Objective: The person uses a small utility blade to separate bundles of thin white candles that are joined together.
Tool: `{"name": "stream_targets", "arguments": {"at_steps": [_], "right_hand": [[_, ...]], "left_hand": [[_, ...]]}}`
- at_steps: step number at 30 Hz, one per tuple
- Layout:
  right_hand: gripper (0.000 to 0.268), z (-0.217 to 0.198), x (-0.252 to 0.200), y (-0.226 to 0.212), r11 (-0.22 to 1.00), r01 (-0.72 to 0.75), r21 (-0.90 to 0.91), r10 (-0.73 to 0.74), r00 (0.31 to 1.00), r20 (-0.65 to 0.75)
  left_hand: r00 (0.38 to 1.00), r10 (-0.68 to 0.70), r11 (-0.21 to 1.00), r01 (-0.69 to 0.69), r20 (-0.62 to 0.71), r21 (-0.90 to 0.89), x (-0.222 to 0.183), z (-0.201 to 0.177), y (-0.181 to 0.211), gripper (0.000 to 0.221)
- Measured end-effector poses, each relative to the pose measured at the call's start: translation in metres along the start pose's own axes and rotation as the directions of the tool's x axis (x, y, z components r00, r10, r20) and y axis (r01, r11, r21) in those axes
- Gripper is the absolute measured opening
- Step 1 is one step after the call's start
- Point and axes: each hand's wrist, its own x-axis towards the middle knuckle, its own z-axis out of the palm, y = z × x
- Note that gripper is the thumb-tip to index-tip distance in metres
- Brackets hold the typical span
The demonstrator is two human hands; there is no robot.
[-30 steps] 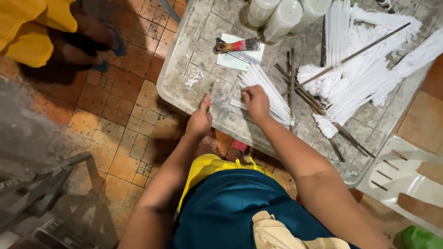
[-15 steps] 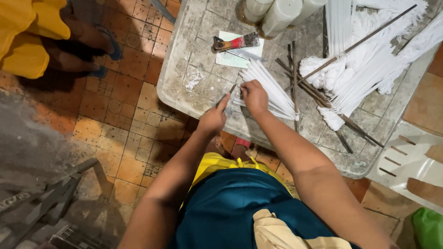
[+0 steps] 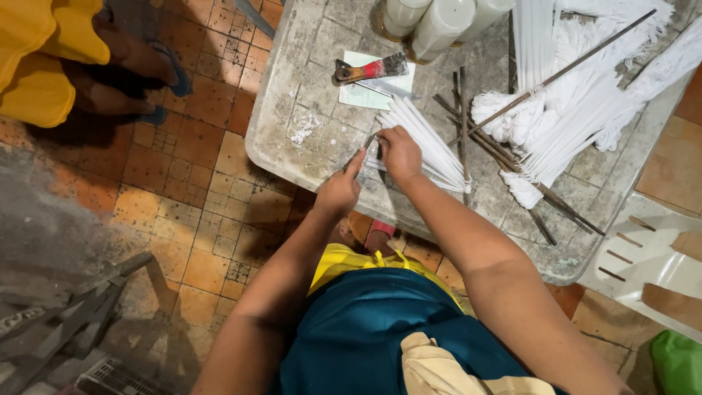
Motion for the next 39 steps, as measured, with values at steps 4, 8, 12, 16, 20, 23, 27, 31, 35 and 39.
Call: {"name": "stream_targets", "arguments": {"at_steps": [4, 8, 12, 16, 20, 23, 27, 31, 35, 39], "right_hand": [[0.012, -0.002, 0.0, -0.002, 1.0, 0.022, -0.003, -0.022, 1.0, 0.008], [0.013, -0.004, 0.0, -0.004, 1.0, 0.024, 0.002, -0.024, 1.0, 0.011], [0.014, -0.003, 0.001, -0.002, 1.0, 0.014, 0.011, -0.014, 0.999, 0.03], [0.012, -0.003, 0.001, -0.003, 1.0, -0.009, 0.011, 0.008, 0.999, 0.039], [0.012, -0.003, 0.0, -0.001, 1.0, 0.002, 0.009, -0.002, 0.999, 0.033], [0.012, 0.0, 0.001, 0.001, 1.0, 0.011, 0.015, -0.012, 1.0, 0.028], [0.012, 0.0, 0.004, 0.003, 1.0, 0.011, 0.002, -0.011, 0.999, 0.031], [0.015, 0.004, 0.001, 0.008, 0.999, 0.037, -0.023, -0.036, 0.999, 0.021], [0.01, -0.002, -0.009, 0.023, 0.998, 0.024, 0.064, -0.033, 0.989, 0.147], [0.01, -0.03, -0.012, 0.014, 0.995, -0.001, 0.097, -0.01, 0.993, 0.118]], "left_hand": [[1.0, -0.007, 1.0, 0.008, -0.016, 0.018, 0.0, 0.002, 0.001, 0.068], [1.0, -0.03, 0.999, 0.03, -0.009, 0.015, 0.0, 0.003, 0.006, 0.068], [0.999, -0.023, 1.0, 0.023, -0.025, -0.006, 0.006, 0.009, 0.004, 0.069], [0.999, -0.051, 0.998, 0.052, -0.006, 0.048, 0.006, 0.006, 0.011, 0.069], [0.998, -0.063, 0.997, 0.063, -0.002, 0.038, 0.009, 0.007, 0.018, 0.069], [0.986, -0.155, 0.986, 0.15, 0.067, 0.073, 0.01, 0.003, 0.028, 0.071], [0.979, -0.183, 0.981, 0.175, 0.089, 0.089, 0.008, -0.001, 0.029, 0.07], [0.981, -0.15, 0.981, 0.164, 0.123, -0.106, -0.021, -0.017, 0.025, 0.065], [0.975, -0.198, 0.934, 0.22, 0.105, -0.281, -0.063, -0.06, 0.048, 0.068], [0.974, -0.223, 0.939, 0.227, 0.047, -0.259, -0.06, -0.056, 0.037, 0.068]]}}
